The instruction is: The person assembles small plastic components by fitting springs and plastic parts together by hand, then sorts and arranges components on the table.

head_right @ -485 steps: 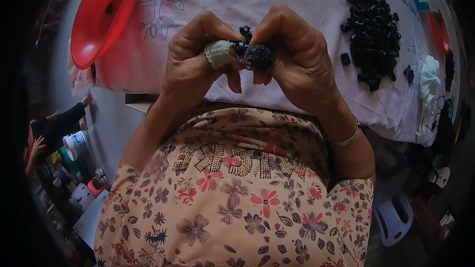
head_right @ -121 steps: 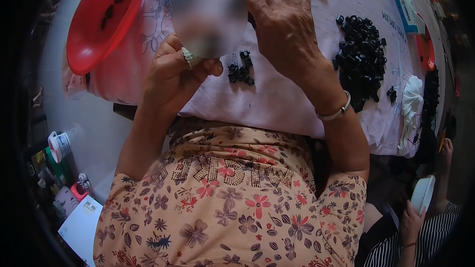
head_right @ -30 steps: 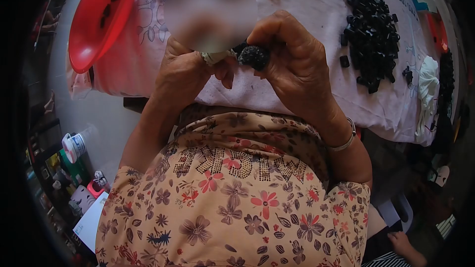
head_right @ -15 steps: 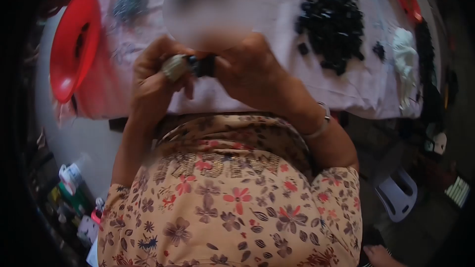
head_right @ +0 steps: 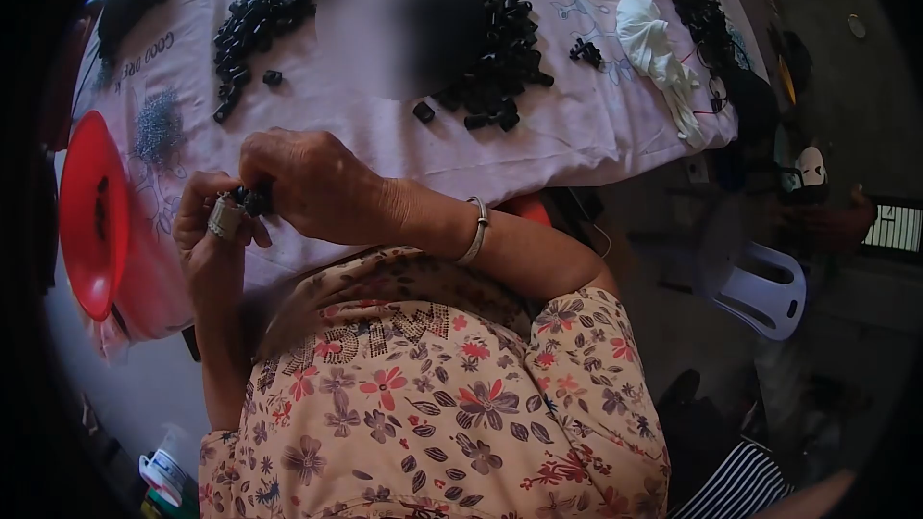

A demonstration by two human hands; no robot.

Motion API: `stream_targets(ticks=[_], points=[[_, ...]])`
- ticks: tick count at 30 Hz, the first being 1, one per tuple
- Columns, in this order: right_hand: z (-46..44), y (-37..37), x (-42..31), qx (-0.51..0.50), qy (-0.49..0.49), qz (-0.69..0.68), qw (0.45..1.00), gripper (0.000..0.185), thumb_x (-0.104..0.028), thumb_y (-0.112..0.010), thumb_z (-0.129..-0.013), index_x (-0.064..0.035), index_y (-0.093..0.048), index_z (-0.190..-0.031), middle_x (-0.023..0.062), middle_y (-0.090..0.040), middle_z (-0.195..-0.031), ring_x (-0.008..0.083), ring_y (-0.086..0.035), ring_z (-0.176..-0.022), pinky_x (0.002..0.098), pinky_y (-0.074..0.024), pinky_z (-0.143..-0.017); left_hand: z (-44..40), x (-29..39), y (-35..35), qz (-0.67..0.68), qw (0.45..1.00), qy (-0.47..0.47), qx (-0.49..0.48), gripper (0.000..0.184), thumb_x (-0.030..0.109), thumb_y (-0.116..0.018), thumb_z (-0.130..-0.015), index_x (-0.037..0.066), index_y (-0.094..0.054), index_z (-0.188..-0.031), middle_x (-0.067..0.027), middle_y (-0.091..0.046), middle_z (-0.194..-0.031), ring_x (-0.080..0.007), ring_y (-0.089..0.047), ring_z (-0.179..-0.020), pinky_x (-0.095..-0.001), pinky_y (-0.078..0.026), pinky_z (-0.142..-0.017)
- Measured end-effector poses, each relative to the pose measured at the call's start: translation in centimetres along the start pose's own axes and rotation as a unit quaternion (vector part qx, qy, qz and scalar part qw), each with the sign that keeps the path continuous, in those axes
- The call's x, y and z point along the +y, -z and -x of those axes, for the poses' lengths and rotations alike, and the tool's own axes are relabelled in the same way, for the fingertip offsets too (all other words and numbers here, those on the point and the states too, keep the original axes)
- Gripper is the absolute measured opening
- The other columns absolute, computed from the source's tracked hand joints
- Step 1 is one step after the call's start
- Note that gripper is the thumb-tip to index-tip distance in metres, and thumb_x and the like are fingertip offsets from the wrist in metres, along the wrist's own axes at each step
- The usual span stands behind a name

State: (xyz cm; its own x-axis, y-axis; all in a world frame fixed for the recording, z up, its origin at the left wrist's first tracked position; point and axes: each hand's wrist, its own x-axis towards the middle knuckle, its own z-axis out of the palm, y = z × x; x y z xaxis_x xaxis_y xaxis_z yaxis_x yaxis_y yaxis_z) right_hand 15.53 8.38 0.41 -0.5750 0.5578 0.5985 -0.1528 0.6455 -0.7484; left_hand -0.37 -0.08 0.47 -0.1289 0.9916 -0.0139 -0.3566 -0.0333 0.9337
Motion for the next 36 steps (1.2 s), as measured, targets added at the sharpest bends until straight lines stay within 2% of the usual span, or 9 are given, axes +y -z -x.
stream_targets(ticks=[3,5,10,18,21,22,28,31,36], points=[[0.1,0.0,0.0,0.005,-0.014,-0.001,1.0,0.02,0.011,-0.056,-0.072,-0.0019,-0.051,-0.086,0.0103,-0.055,-0.078,0.0274,-0.059,-0.07,0.0329,-0.0471,-0.061,-0.1,0.0,0.0,0.009,1.0,0.006,-0.004,0.013,0.005,-0.055,-0.088,-0.001,-0.057,-0.099,-0.0033,-0.056,-0.075,-0.0073,-0.052,-0.055,-0.0217,-0.049,-0.051],[0.0,-0.1,0.0,0.014,-0.026,-0.015,0.999,0.021,0.01,-0.055,-0.067,-0.0023,-0.048,-0.081,0.0128,-0.053,-0.072,0.0328,-0.058,-0.07,0.0382,-0.0468,-0.06,-0.1,0.0,-0.1,0.013,1.0,0.006,-0.003,0.013,0.005,-0.055,-0.088,-0.001,-0.056,-0.099,-0.0034,-0.056,-0.074,-0.0074,-0.052,-0.055,-0.0218,-0.048,-0.051],[-0.1,0.0,-0.1,0.009,-0.026,-0.037,0.999,0.021,0.011,-0.054,-0.067,-0.0017,-0.048,-0.083,0.0129,-0.053,-0.073,0.0318,-0.058,-0.065,0.0367,-0.0467,-0.057,-0.1,0.0,-0.2,0.029,0.999,0.021,0.003,0.017,0.009,-0.057,-0.087,-0.001,-0.055,-0.101,-0.0041,-0.056,-0.075,-0.0082,-0.052,-0.055,-0.022,-0.048,-0.052],[0.1,0.2,-0.9,-0.029,-0.106,-0.096,0.989,0.026,0.018,-0.051,-0.074,0.0012,-0.053,-0.093,0.0079,-0.057,-0.084,0.0124,-0.06,-0.076,0.0241,-0.0504,-0.065,-0.2,0.2,0.3,0.113,0.992,0.039,-0.042,0.016,0.001,-0.055,-0.086,-0.002,-0.057,-0.101,-0.0083,-0.06,-0.081,-0.0104,-0.058,-0.063,-0.0271,-0.056,-0.059],[0.1,0.0,-1.1,-0.022,-0.13,-0.128,0.983,0.025,0.018,-0.052,-0.076,0.0013,-0.053,-0.094,0.0078,-0.057,-0.086,0.0122,-0.06,-0.076,0.0238,-0.0507,-0.066,-0.2,0.3,0.4,0.125,0.99,0.043,-0.047,0.014,0.0,-0.054,-0.086,-0.002,-0.057,-0.099,-0.009,-0.061,-0.082,-0.0109,-0.06,-0.065,-0.0265,-0.056,-0.058],[0.3,0.3,-0.9,-0.064,-0.126,-0.13,0.981,0.023,0.015,-0.051,-0.083,0.0023,-0.052,-0.101,0.0076,-0.051,-0.096,0.011,-0.055,-0.082,0.0208,-0.0502,-0.065,-0.3,0.3,0.3,0.123,0.991,0.042,-0.042,0.014,0.0,-0.054,-0.086,-0.002,-0.057,-0.099,-0.009,-0.061,-0.082,-0.0109,-0.06,-0.065,-0.0265,-0.056,-0.058],[0.1,0.5,-1.1,-0.076,-0.128,-0.109,0.983,0.016,0.012,-0.051,-0.085,0.002,-0.054,-0.097,0.007,-0.053,-0.088,0.0091,-0.054,-0.072,0.0199,-0.0489,-0.06,-0.2,0.2,0.2,0.124,0.99,0.051,-0.037,0.01,0.0,-0.054,-0.086,-0.001,-0.058,-0.095,-0.0073,-0.06,-0.078,-0.0102,-0.059,-0.063,-0.0256,-0.055,-0.057],[0.0,0.7,-1.1,-0.076,-0.125,-0.064,0.987,0.013,0.009,-0.057,-0.08,0.0018,-0.054,-0.09,0.0095,-0.056,-0.079,0.0172,-0.061,-0.071,0.0264,-0.0499,-0.062,-0.1,0.0,0.1,0.113,0.992,0.054,-0.03,0.012,-0.004,-0.051,-0.084,-0.001,-0.059,-0.093,-0.0069,-0.06,-0.078,-0.0104,-0.059,-0.064,-0.0255,-0.055,-0.056],[-0.4,1.1,-1.2,-0.113,-0.098,-0.001,0.989,0.018,0.013,-0.056,-0.074,0.0017,-0.052,-0.088,0.0122,-0.056,-0.078,0.0249,-0.062,-0.07,0.0305,-0.0498,-0.061,0.0,-0.1,0.2,0.074,0.996,0.035,-0.038,0.025,-0.012,-0.043,-0.077,-0.001,-0.059,-0.092,-0.0067,-0.061,-0.084,-0.0106,-0.06,-0.071,-0.0254,-0.055,-0.056]])
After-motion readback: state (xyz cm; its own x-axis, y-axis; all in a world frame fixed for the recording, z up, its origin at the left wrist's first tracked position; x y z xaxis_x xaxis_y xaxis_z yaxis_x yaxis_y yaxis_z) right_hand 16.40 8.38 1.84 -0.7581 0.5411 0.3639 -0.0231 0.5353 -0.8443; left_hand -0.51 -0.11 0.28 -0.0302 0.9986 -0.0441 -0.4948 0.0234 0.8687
